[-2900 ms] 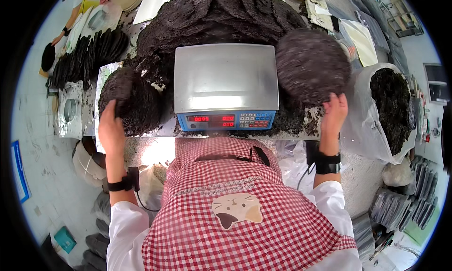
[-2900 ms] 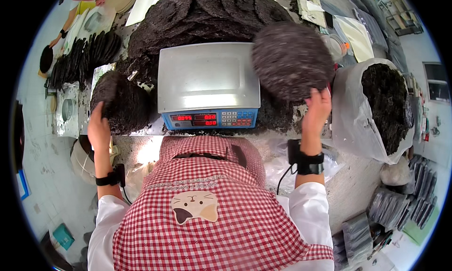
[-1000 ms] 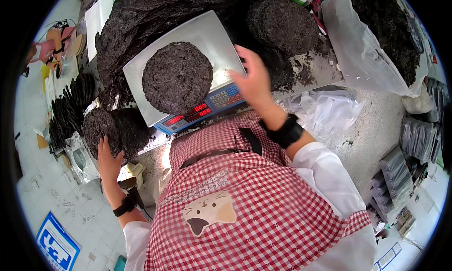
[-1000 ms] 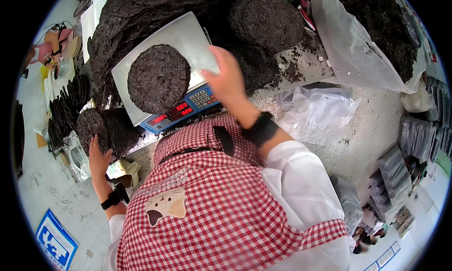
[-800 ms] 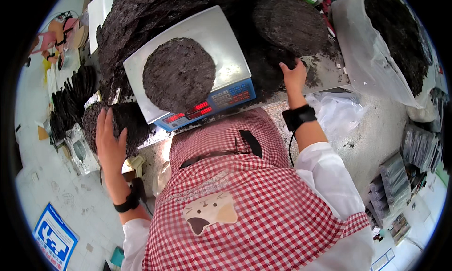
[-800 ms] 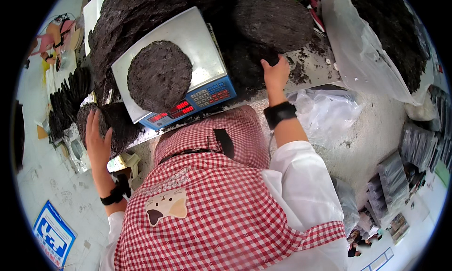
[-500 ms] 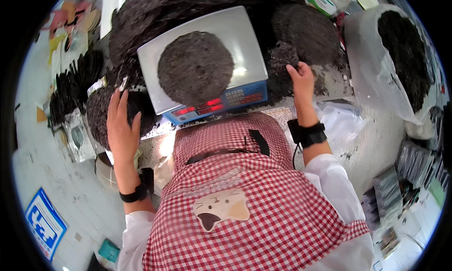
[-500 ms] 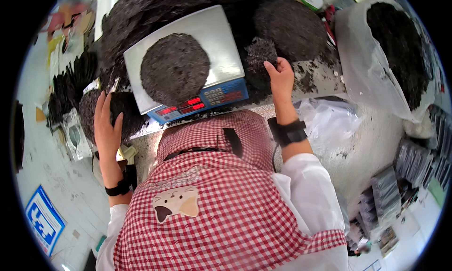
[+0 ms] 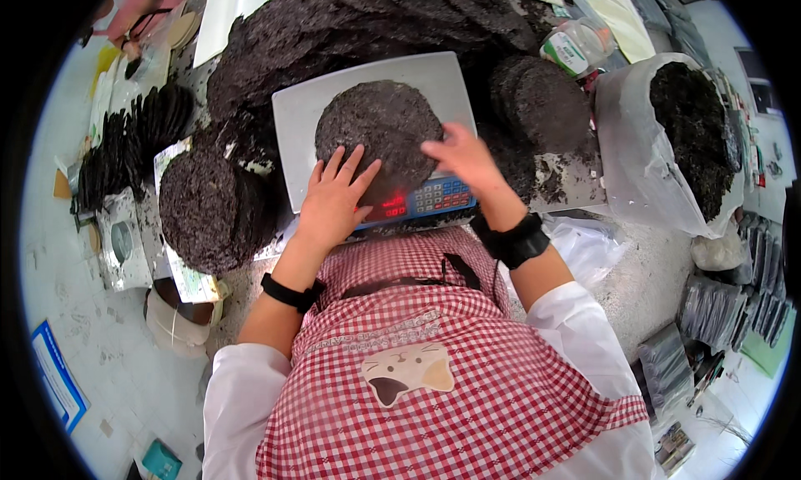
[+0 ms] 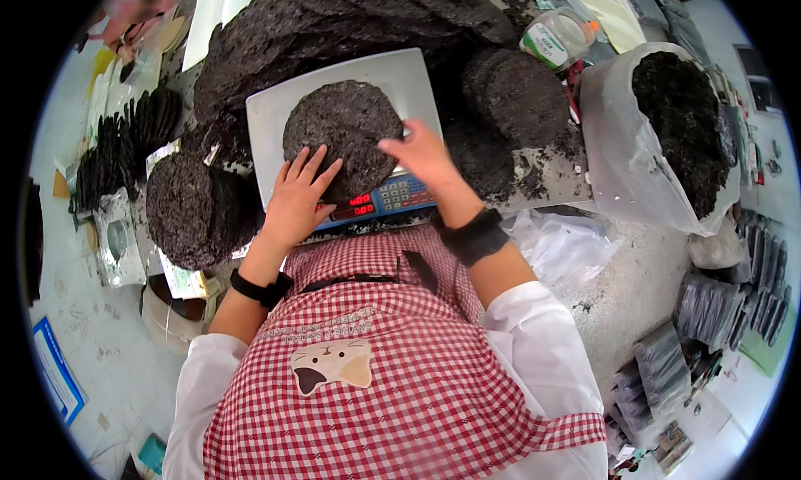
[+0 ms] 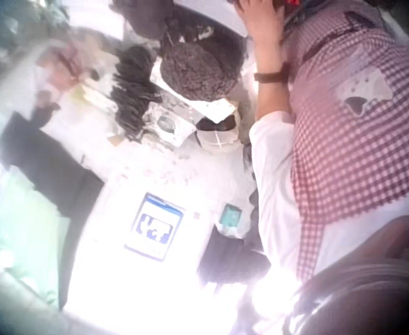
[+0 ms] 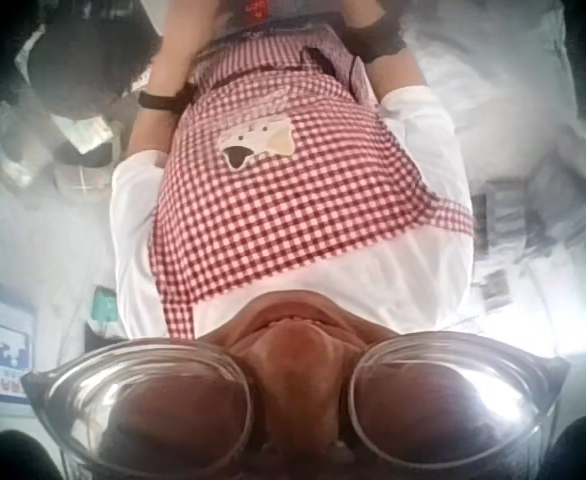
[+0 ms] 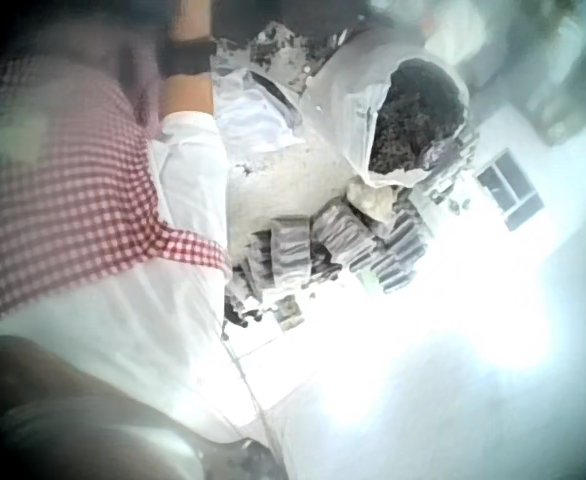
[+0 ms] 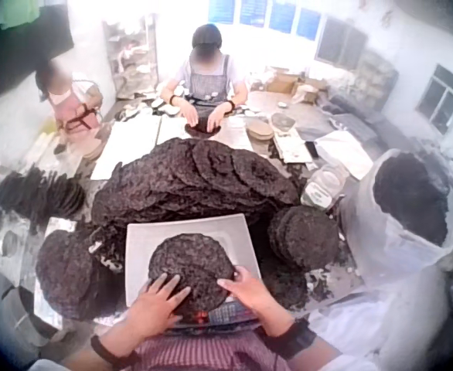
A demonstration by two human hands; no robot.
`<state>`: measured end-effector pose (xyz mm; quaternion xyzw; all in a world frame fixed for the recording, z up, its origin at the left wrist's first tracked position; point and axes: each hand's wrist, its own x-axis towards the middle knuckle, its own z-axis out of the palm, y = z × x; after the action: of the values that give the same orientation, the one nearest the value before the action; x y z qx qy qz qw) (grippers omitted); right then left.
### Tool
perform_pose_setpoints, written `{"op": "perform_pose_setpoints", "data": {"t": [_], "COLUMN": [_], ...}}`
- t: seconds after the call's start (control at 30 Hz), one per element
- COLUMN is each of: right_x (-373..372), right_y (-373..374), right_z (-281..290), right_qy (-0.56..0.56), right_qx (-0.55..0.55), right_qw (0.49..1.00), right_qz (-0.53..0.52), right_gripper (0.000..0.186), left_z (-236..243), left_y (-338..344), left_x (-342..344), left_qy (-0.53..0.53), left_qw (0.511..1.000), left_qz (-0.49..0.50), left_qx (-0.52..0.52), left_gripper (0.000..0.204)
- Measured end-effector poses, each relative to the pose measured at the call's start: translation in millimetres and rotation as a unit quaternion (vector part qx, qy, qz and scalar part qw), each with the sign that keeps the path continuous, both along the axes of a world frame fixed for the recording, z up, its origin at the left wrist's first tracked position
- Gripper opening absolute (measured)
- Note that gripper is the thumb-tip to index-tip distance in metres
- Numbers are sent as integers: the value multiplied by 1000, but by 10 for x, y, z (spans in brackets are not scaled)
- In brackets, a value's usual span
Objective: The person is weighing large dark compressed discs on a digital scale by hand, picking them up from piles and placing them on the scale. They move the weighed items to different stacks on the workbench.
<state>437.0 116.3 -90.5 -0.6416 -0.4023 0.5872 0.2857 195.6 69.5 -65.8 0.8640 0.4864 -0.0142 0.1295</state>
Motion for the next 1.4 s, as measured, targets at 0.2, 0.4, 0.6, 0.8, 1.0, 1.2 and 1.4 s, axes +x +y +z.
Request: {"op": "perform_pose_setpoints", "data": {"t": [0.2, 0.4, 0.6, 0.8, 1.0, 1.2, 1.4], "right_x": [45, 764, 286, -535, -402, 46, 142], "right_y": [-299, -52, 1344, 2338, 1593, 608, 130], "right_z": [-166, 266, 760, 745, 637, 813, 940], "right_qy": [202, 144, 328, 262, 212, 204, 154], "right_qx": [43, 8, 149, 142, 193, 182, 194], "right_qw": [977, 987, 932, 954, 958, 962, 968], "right_qz": [-45, -74, -32, 11, 21, -5, -29], "right_gripper": [44, 45, 42, 35, 49, 37, 36], "left_z": [194, 757, 472, 370, 351, 684, 147], "left_y": [-13, -144, -630, -590, -692, -239, -65], "left_x": [26, -601, -1631, -1744, -1848, -1231, -274], "left_qy": [-66, -31, 100, 106, 44, -119, -18], "left_qw": [997, 975, 922, 925, 892, 863, 999], "left_qz": [-2, 186, 369, 353, 397, 237, 4], "left_qx": [-35, 121, 66, 90, 212, 430, 44], "left_gripper": [77, 86, 80, 61, 54, 43, 64]}}
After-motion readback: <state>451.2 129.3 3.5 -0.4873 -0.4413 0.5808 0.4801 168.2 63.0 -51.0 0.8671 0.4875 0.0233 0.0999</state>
